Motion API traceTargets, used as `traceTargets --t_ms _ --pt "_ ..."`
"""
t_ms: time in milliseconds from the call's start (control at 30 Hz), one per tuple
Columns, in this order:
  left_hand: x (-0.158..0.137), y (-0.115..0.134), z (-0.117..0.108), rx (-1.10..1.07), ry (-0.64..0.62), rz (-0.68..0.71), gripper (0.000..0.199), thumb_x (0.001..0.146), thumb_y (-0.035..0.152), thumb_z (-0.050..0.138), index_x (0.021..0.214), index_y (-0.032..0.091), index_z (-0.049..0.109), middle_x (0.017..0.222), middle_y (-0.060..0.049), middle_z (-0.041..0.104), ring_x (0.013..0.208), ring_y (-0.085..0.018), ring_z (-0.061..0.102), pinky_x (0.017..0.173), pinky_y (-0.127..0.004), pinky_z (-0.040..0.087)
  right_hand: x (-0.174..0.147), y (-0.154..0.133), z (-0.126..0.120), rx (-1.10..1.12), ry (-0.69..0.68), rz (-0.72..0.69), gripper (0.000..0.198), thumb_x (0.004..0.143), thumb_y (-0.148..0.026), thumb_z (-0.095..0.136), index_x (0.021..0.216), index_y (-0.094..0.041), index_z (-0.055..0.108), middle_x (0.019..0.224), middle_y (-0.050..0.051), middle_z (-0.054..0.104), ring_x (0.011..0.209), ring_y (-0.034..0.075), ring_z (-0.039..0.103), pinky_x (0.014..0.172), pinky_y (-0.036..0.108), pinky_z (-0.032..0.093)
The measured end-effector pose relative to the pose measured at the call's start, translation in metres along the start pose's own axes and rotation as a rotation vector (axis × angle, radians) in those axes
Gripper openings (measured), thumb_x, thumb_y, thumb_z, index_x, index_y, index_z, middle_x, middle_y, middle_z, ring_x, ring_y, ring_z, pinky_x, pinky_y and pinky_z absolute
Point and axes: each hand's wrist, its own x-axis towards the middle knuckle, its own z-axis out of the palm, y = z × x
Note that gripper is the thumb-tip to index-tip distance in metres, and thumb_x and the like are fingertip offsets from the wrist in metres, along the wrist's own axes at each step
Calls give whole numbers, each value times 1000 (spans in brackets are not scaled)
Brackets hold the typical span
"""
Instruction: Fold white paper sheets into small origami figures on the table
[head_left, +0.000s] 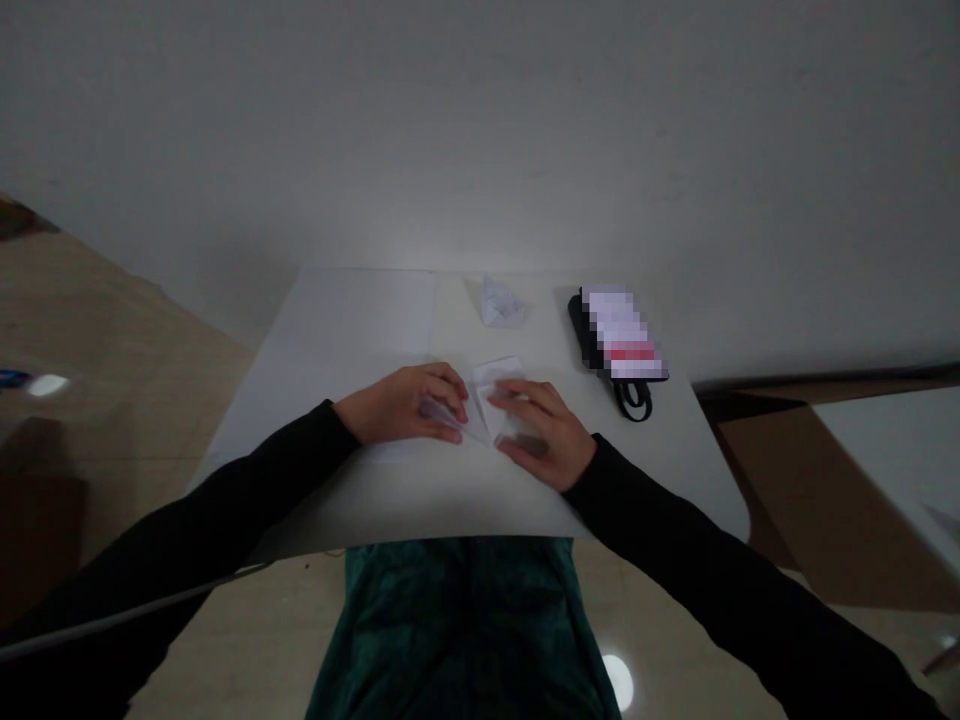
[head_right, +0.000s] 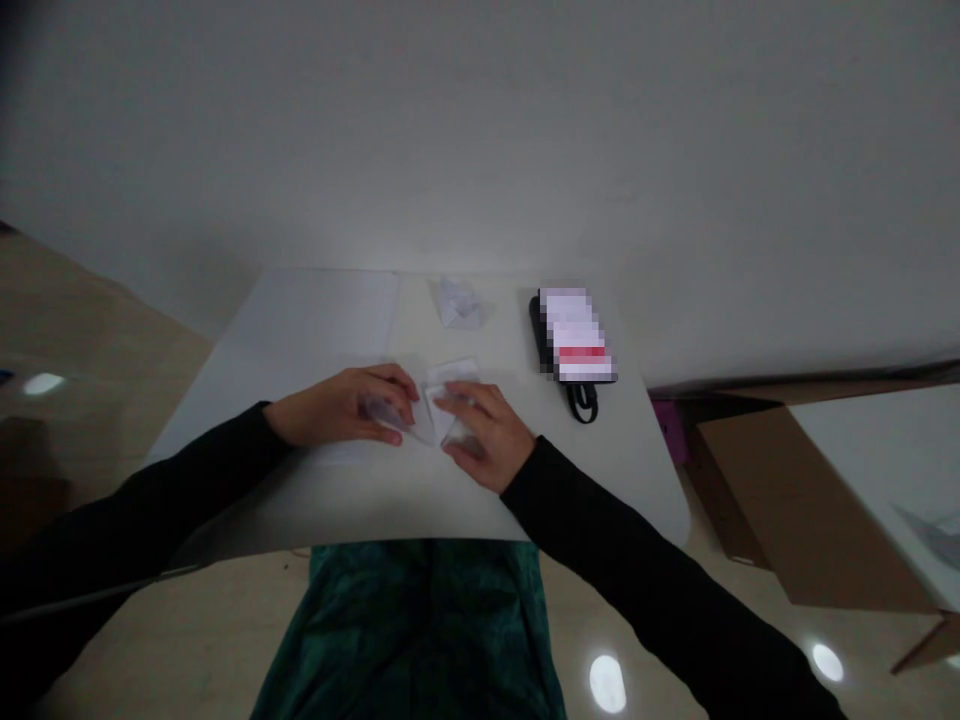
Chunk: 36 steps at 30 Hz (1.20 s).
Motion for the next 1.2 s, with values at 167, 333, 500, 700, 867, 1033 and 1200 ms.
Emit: traceTargets --t_ms 167,333,500,700,867,1033,1200 --pt "-22 12 9 112 42 186 25 82 31 65 103 19 68 132 -13 53 120 -23 52 102 -40 43 25 8 -12 -64 -218 298 108 57 -48 82 146 -25 24 128 13 52 120 35 39 92 50 34" --pt "-32 10 18 245 95 227 24 89 12 50 106 19 66 128 -11 57 119 -19 54 99 -38 47 48 22 -24 -83 -330 259 60 51 -40 87 103 -22 65 105 9 60 106 31 46 81 40 32" --pt "-33 17 22 320 94 248 35 86 5 45 115 17 60 124 -11 60 115 -19 56 97 -37 50 38 19 -27 22 -346 171 32 59 -32 85 81 -19 65 96 5 66 95 23 57 81 37 31" --pt "-35 33 44 483 168 181 36 86 19 53 122 13 58 124 -14 57 110 -23 55 94 -40 51 15 9 -21 61 -164 208 11 70 -27 78 70 -21 69 84 3 69 85 20 58 77 36 36" --pt "-35 35 54 521 203 178 42 84 21 56 126 13 56 127 -15 55 109 -25 54 93 -42 51 13 19 -16 162 -35 289 11 69 -28 79 71 -21 69 73 1 69 73 17 56 72 32 43" --pt "-35 33 56 507 215 183 42 83 19 57 125 13 56 128 -15 54 114 -26 52 95 -43 50 19 19 -15 85 -52 457 17 63 -30 82 64 -22 67 67 0 67 70 18 55 69 32 40" --pt "-37 28 58 495 216 212 45 84 19 56 128 14 53 128 -12 56 120 -26 49 98 -43 48 25 10 -14 31 -53 593 17 63 -30 82 65 -21 68 68 1 67 70 18 57 72 34 38"
